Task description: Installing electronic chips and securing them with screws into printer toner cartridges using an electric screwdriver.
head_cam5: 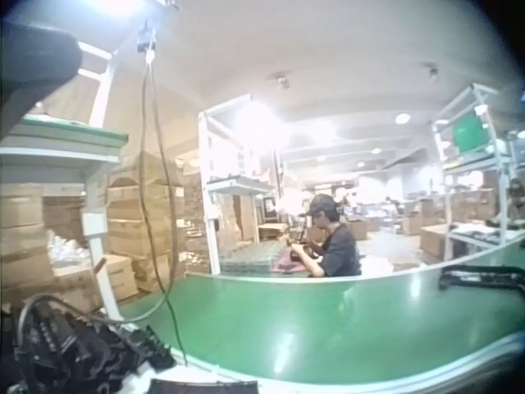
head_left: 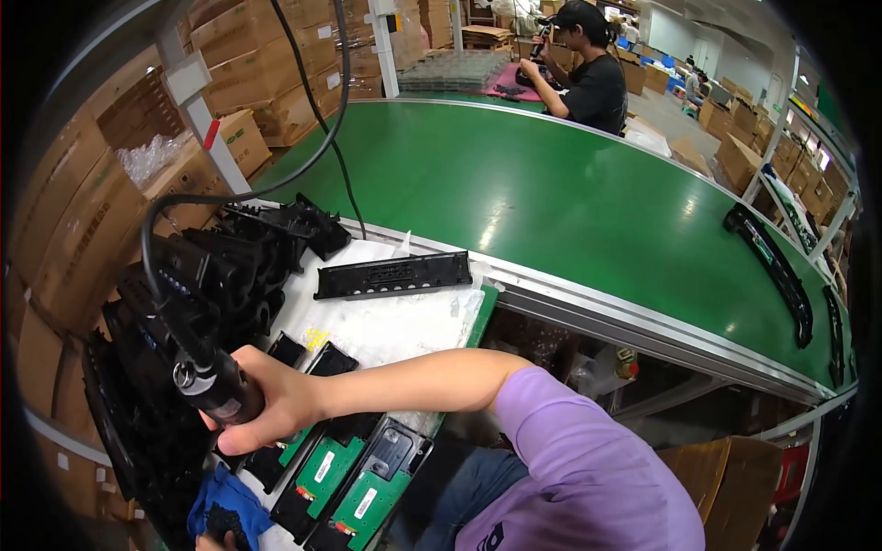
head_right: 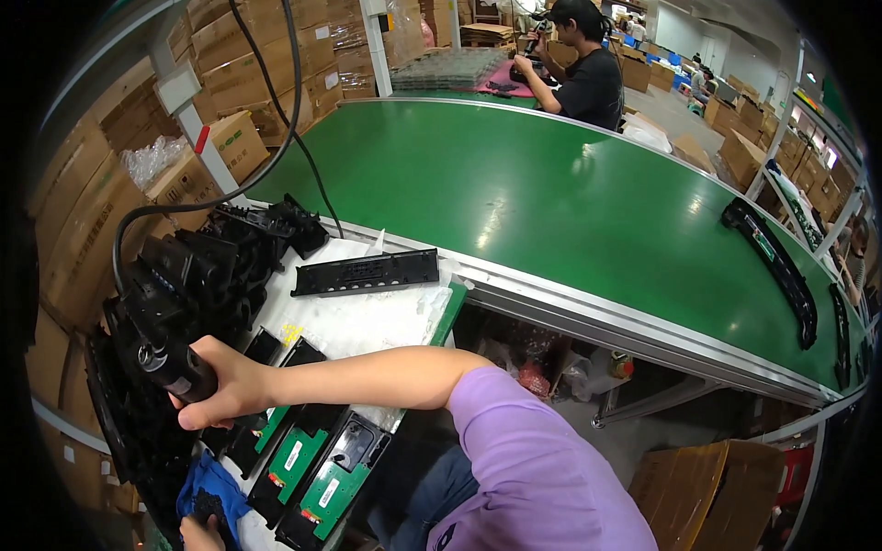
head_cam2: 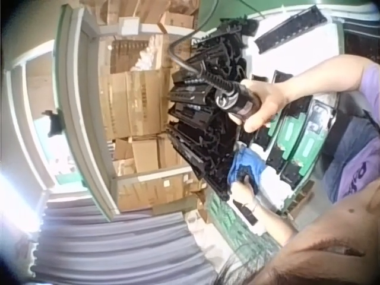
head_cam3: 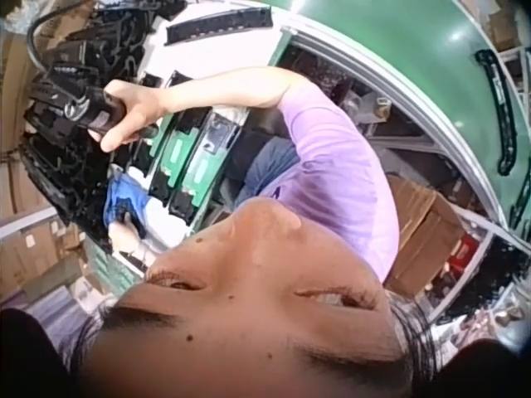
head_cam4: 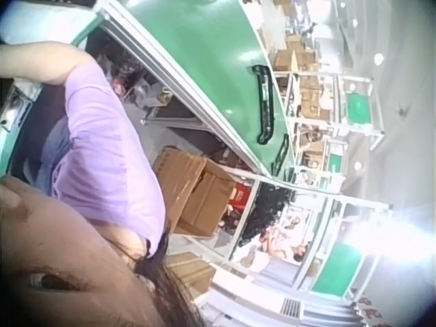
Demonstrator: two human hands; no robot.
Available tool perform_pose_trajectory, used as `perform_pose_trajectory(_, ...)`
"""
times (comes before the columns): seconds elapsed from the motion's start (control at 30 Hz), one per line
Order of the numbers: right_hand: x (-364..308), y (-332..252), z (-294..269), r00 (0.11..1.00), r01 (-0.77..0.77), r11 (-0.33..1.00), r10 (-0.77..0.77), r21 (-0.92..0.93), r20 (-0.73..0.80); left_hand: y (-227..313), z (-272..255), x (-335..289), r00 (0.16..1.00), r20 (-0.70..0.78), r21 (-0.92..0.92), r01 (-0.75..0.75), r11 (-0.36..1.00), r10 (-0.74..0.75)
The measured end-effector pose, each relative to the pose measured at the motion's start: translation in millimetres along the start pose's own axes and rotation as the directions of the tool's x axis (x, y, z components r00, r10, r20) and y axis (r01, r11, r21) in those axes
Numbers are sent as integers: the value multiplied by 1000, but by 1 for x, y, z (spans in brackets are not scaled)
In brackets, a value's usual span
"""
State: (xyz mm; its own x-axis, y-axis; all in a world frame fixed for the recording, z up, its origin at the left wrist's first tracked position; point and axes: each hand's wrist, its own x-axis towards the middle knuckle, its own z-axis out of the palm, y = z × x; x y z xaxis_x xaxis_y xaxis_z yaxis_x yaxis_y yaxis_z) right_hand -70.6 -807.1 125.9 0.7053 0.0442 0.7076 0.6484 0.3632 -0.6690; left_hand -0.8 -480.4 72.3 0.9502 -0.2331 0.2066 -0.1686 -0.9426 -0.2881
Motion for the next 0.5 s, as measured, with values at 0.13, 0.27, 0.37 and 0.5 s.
perform_pose_trajectory(0.13,-3,0,-1,998,-52,998,52,27,26,-1,15,0,992,-129,-32,-12,999,7)
perform_pose_trajectory(0.27,-3,4,-5,998,-68,997,68,-24,-1,-5,27,1,973,-223,-24,55,998,-59)
perform_pose_trajectory(0.37,-2,6,-3,997,-73,997,72,-39,-14,-15,34,-2,948,-317,-40,-29,999,15)
perform_pose_trajectory(0.5,-4,2,-5,999,-37,997,35,-66,-29,1,27,6,965,-240,-591,-60,804,-104)
